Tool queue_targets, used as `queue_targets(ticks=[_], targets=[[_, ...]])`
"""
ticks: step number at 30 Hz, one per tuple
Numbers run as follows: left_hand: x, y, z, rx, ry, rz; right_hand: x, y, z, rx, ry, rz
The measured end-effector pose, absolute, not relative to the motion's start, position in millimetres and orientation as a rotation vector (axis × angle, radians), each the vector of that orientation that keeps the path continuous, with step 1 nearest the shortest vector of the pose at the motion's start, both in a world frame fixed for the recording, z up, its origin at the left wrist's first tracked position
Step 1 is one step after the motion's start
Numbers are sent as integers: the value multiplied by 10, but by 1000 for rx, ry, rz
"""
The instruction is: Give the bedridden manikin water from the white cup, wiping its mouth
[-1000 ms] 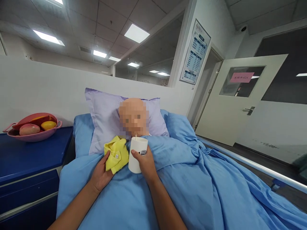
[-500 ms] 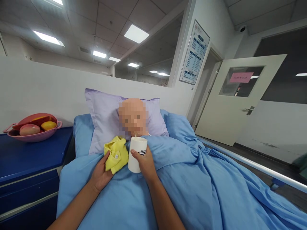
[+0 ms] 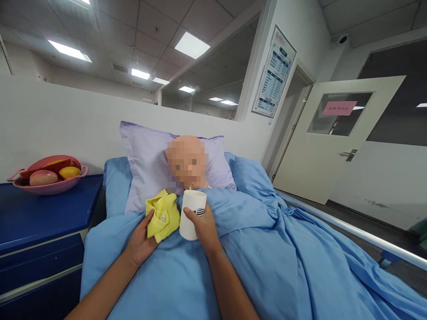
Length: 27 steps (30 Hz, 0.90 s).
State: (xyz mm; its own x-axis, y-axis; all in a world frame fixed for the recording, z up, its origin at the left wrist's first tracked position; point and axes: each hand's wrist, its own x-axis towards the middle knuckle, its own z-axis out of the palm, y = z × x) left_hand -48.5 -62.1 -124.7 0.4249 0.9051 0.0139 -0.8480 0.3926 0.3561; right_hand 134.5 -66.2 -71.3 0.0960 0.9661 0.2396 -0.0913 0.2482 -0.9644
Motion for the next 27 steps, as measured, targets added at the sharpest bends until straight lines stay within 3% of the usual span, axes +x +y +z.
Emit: queue_targets(ticks=[27], targets=[[-471, -667, -1161, 341, 242, 1124, 1340, -658, -719, -988, -1174, 1019]])
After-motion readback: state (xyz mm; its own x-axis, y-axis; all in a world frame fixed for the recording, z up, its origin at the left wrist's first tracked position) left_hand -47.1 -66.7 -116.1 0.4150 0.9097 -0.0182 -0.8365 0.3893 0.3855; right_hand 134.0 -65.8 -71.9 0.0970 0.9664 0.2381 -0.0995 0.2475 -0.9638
